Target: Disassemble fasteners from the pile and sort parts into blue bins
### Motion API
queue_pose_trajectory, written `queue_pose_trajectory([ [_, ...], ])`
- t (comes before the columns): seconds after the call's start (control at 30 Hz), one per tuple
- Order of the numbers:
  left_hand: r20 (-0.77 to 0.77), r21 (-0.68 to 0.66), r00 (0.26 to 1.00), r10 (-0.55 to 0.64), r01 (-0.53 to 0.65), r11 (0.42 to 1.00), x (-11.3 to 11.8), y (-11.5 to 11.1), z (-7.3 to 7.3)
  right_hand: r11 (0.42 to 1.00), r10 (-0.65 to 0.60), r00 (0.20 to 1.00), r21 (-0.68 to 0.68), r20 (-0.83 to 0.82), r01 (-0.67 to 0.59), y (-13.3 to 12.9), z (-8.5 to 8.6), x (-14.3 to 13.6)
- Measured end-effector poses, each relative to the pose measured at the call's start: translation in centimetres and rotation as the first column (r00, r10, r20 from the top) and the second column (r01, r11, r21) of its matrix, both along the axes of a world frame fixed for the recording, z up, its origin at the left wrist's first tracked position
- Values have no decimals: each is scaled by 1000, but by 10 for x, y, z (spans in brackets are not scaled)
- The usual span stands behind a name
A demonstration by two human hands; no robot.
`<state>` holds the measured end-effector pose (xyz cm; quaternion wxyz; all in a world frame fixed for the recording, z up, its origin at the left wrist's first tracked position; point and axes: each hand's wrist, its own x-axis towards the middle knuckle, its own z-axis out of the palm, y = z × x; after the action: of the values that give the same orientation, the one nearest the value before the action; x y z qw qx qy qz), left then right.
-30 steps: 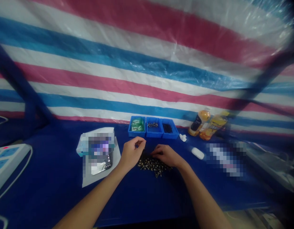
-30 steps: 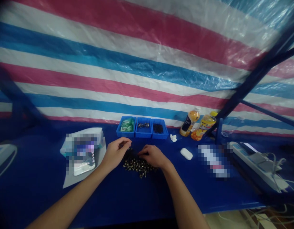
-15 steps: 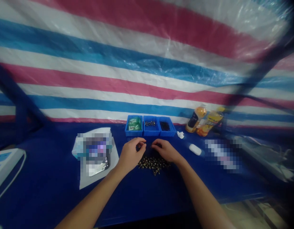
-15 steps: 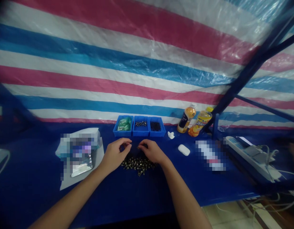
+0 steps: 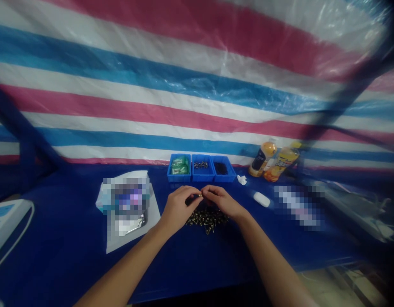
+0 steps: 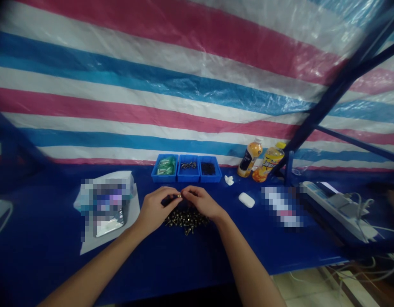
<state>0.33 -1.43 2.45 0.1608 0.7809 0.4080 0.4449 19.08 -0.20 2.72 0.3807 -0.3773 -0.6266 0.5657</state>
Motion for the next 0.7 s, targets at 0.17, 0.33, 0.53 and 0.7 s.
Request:
queue_pose_trajectory([
  [0.17,37,-30,998,56,-55,998,-1,-2,2,996,42,997,-77,-65,-47,-1,1,-1],
  [0.33,32,-32,998,55,-54,998,0,-5,5,988,28,983,-144,-182,-55,-3,0,-3],
  [0.53,107,-28,994,28,-25,999,0,-7,12,961,-80,952,-277,-296,-6,-1,1,-2],
  [0.7,111,-46,992,54,-49,998,-1,-6,13,944,-132,939,-329,-316,22,4,-2,1],
])
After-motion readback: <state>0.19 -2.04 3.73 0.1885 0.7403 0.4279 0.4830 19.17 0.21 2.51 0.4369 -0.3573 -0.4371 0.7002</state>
